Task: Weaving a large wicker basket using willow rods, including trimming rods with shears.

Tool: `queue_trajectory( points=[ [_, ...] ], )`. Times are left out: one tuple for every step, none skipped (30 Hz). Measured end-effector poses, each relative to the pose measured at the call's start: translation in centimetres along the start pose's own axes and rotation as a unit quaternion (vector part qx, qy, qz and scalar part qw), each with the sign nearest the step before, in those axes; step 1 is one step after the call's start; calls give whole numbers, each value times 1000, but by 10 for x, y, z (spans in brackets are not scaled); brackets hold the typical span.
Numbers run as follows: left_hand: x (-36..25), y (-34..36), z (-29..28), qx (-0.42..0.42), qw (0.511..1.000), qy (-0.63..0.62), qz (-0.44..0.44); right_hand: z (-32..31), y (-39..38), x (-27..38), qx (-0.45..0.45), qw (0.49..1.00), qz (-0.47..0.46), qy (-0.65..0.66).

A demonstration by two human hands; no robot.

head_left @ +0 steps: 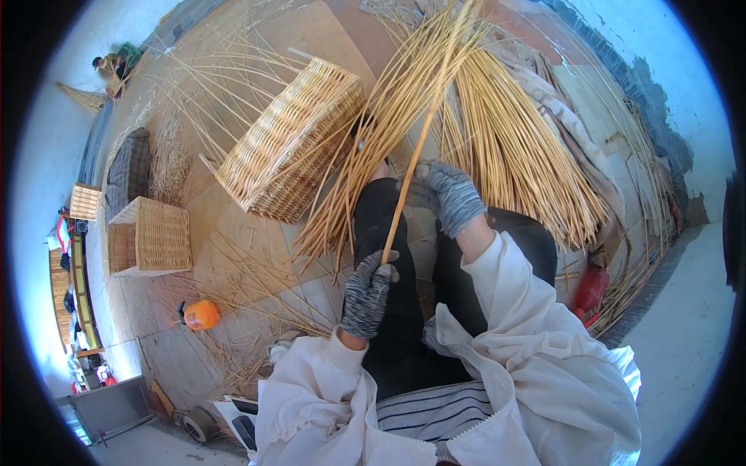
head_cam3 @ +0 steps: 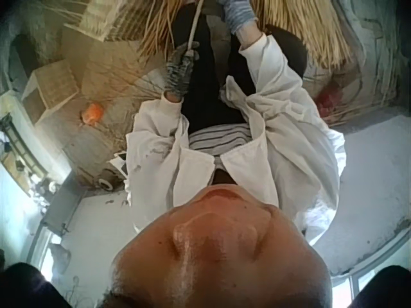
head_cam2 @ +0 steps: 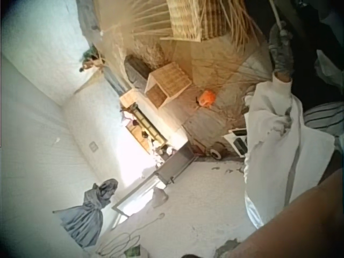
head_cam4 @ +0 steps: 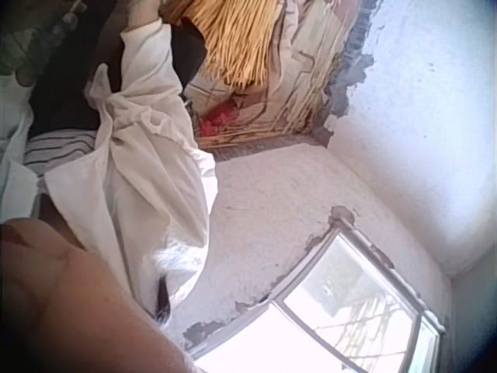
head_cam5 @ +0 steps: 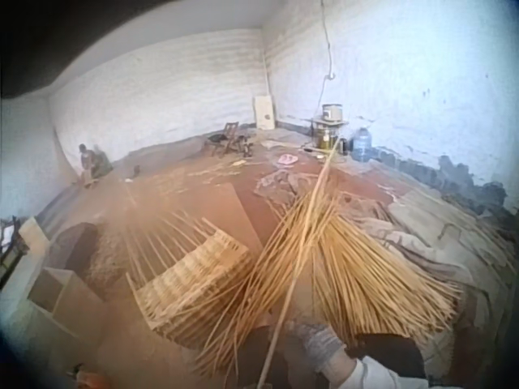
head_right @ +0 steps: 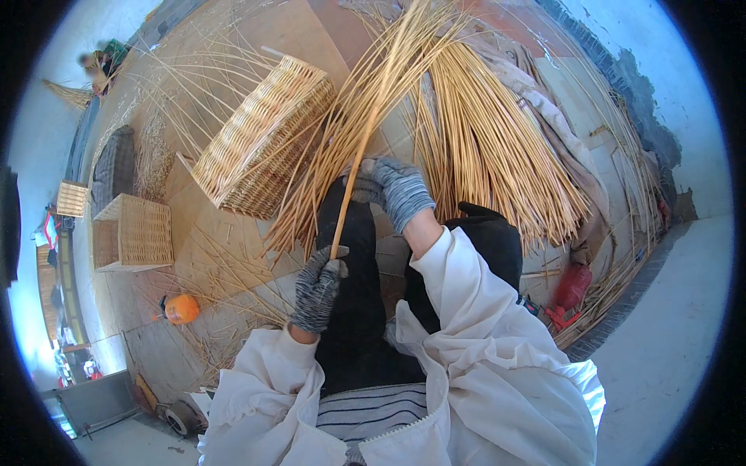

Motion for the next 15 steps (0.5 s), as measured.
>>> queue_trajectory(
  points=[
    [4,-2,8,-12,999,-30,-13,-11,2,-3,-53,997,10,49],
    [7,-5,16,-21,998,-52,-19,-18,5,-5,-70,990,38,113],
    [9,-10,24,-23,997,-71,-13,-25,5,3,-75,983,-45,159],
    [12,-13,30,-40,993,-103,-29,-27,4,12,-55,968,-108,220],
    [15,-16,38,-24,990,-117,-71,-31,-2,18,-63,944,-166,277],
    [14,-19,44,-20,986,-135,-95,-25,-11,27,7,929,-214,303],
    [9,-18,47,-19,983,-159,-88,-8,-23,31,140,925,-196,293],
    [3,-16,48,-19,981,-163,-105,8,-39,36,244,909,-192,280],
    [-7,-11,46,-22,980,-174,-94,19,-56,34,261,911,-168,270],
    [-14,-6,43,-23,976,-176,-125,35,-78,27,314,904,-86,276],
    [-26,2,38,-13,967,-232,-103,38,-97,26,206,952,-208,-94],
    [-34,9,32,-3,951,-283,-127,40,-116,29,68,877,-266,-395],
    [-37,12,23,-31,933,-316,-166,46,-130,35,80,851,-306,-419],
    [-46,13,23,27,940,-313,-137,52,-141,43,92,822,-347,-442],
    [-49,11,20,46,946,-292,-132,54,-148,49,100,793,-371,-472]
  ],
)
Point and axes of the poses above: each hand's wrist, its own y-axis towards the middle knuckle, its own z-axis out of the palm, x = y × z, the point moved 5 cm from there along y, towards the middle knuckle, and after that the axes turned 1 degree about -x, right-handed, at the moved point
